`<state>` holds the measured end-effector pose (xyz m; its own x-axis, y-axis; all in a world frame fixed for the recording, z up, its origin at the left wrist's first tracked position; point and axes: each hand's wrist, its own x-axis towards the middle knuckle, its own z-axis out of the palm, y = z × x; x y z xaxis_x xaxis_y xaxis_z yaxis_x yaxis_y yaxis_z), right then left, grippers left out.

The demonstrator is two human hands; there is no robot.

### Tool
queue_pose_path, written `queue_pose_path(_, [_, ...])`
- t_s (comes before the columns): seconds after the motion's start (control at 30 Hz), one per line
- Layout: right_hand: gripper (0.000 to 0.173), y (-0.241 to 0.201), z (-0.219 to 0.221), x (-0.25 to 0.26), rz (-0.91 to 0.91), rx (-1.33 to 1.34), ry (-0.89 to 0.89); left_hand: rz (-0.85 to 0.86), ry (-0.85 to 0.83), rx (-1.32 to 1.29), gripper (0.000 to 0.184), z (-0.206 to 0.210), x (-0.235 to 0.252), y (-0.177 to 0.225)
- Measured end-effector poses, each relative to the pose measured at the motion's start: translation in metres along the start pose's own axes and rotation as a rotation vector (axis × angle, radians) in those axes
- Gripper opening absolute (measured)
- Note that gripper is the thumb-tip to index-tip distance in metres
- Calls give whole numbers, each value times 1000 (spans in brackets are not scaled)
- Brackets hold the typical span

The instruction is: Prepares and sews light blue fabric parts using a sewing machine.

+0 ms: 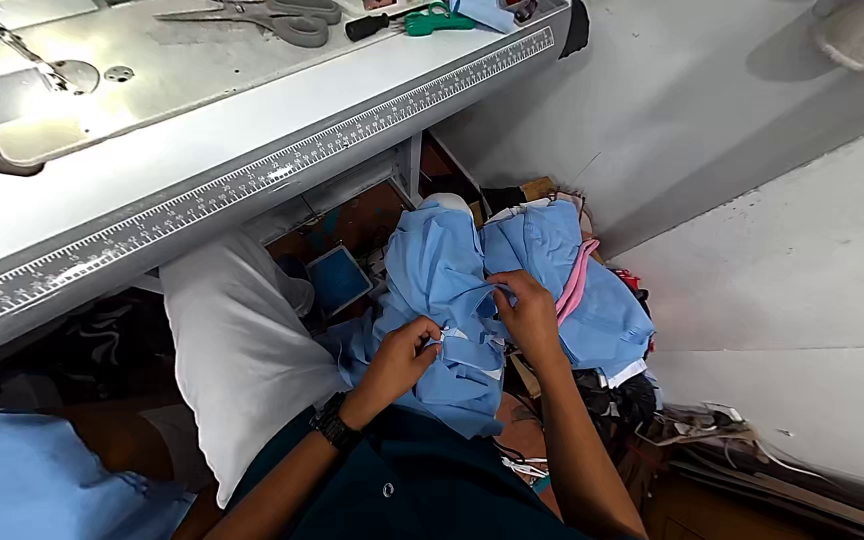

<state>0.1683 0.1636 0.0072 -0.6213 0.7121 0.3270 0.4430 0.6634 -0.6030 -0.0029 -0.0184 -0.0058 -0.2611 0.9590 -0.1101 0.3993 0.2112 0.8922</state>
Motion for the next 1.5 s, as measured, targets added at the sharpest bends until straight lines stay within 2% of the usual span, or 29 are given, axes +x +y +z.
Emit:
queue_pose_path(0.13, [7,3,-5,-18,45,-1,100,109,103,87,12,5,2,2])
queue_pose_path(0.27, [7,2,-15,-43,95,238,25,268,168,218,10,10,4,5])
queue_pose_path(0.37, [16,-2,-24,-49,144,326,-18,482,54,503,19,16,3,14])
queue_pose_path(0.43, [21,-1,-25,-47,93,287,-69,531,-52,718,29,27,1,22])
queue_pose_path(0.5, [15,2,-24,-43,39,265,-100,561,-90,862,33,39,-1,27])
queue_pose_path(0.57, [9,2,-23,-39,35,272,-115,608,-34,836,24,41,-1,25])
queue_pose_path(0.6, [7,3,-23,-39,45,284,-119,602,4,734,19,37,0,22])
queue_pose_path(0.67, [9,6,-26,-39,81,324,-134,492,76,383,16,24,-3,17])
queue_pose_path(0.73, [12,7,-28,-42,138,393,-152,276,155,-37,15,7,-11,16])
queue_pose_path(0.83, [9,12,-26,-45,261,501,-194,-207,330,-621,11,-11,-18,6])
queue_pose_path(0.87, [9,11,-28,-47,293,514,-220,-362,388,-749,9,-17,-18,3])
queue_pose_path(0.93, [8,2,-37,-55,335,535,-268,-541,496,-706,16,-26,-22,-6])
queue_pose_path(0.97, [7,-1,-40,-56,349,542,-294,-520,548,-575,26,-28,-28,-10])
queue_pose_path(1.03, [12,-3,-40,-55,328,535,-351,-349,624,-281,41,-29,-34,-12])
queue_pose_path(1.07, [19,-3,-37,-52,288,501,-377,-215,631,-131,40,-30,-34,-9])
queue_pose_path(1.13, [26,-5,-23,-42,207,391,-396,49,544,89,25,-29,-29,4])
queue_pose_path(1.2, [21,-14,-15,-35,78,242,-396,261,388,149,13,-18,-21,17])
queue_pose_path(1.27, [16,-20,-10,-28,-53,158,-430,405,278,174,10,-1,-13,20])
queue_pose_path(1.33, [28,-25,-12,-25,-75,133,-472,434,242,212,9,11,-8,16])
queue_pose_path(1.4, [44,-36,-12,-29,-35,54,-477,373,228,217,6,13,-5,10])
queue_pose_path(1.43, [44,-38,-7,-34,-27,5,-470,331,215,203,5,12,-4,7])
queue_pose_path(1.5, [25,-33,6,-45,-57,-49,-411,267,179,169,5,10,-2,1])
